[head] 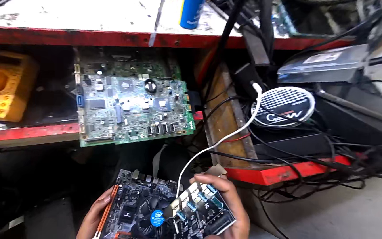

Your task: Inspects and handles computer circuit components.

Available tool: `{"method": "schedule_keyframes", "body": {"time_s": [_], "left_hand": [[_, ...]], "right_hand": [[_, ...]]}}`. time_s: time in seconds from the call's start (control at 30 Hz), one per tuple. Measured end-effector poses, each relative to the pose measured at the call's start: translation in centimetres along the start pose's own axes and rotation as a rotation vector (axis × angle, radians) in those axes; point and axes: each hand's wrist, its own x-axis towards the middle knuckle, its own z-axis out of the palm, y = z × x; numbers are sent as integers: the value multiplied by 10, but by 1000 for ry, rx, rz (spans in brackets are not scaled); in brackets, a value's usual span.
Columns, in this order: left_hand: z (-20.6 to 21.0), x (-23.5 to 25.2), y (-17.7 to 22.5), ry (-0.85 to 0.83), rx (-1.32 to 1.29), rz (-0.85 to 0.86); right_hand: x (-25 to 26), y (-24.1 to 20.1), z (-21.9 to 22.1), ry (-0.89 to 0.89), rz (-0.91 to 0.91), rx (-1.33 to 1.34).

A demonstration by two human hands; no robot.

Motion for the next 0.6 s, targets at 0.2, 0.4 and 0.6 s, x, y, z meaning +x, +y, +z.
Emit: {"method": "schedule_keyframes", "body": {"time_s": [0.2,0.4,0.6], "left_hand": [[2,1,-1,80,-36,-18],[7,-1,0,121,-80,-46],[8,-1,0,43,-163,-45]], "right_hand": [[-1,0,-2,-5,6,-8],[0,1,-4,-26,3,22],[0,1,-4,-32,16,38]]}}
